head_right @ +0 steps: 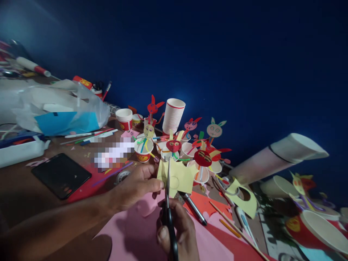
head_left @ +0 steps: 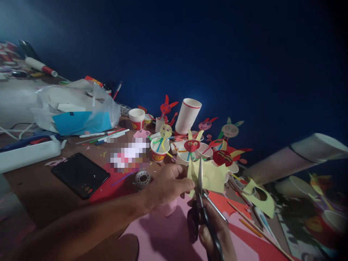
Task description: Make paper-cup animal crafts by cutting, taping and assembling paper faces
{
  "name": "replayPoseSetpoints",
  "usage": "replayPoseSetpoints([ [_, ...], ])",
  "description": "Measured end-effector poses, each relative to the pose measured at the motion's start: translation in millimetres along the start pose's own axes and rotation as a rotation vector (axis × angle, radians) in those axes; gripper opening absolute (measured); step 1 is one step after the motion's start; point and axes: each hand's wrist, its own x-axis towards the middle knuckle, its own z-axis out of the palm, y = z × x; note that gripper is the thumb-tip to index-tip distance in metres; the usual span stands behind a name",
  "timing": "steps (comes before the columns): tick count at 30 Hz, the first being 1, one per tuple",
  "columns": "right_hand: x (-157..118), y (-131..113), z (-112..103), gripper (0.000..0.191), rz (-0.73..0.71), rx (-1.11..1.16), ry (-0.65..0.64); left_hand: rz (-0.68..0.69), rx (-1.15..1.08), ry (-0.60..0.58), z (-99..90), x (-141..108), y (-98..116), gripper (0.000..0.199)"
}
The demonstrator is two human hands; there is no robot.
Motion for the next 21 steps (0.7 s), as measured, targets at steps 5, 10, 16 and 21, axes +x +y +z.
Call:
replayPoseSetpoints([
  [5,-0.4,3.5,-3.2,0.047,0.030,0.009,-0.024,0.000,0.006,-0.002,-1.3,0.7,0.2,0.006],
  [10,-2.1,4.4,-5.5,0.046,0.066,0.035,-0.004,-0.006,0.023,0.005,-2.8,2.2,1.9,0.008],
  [16,-0.5,-2.7,-5.9,0.047,0.120,0.040,-0.011,-0.005,0.040,0.004,-6.3,3.7,2.0,0.005],
  [21,1.9,-7.4,-6.0,0.049,0.110,-0.012,-0.028,-0.030,0.063,0.019,-7.5,4.9,3.5,0.004],
])
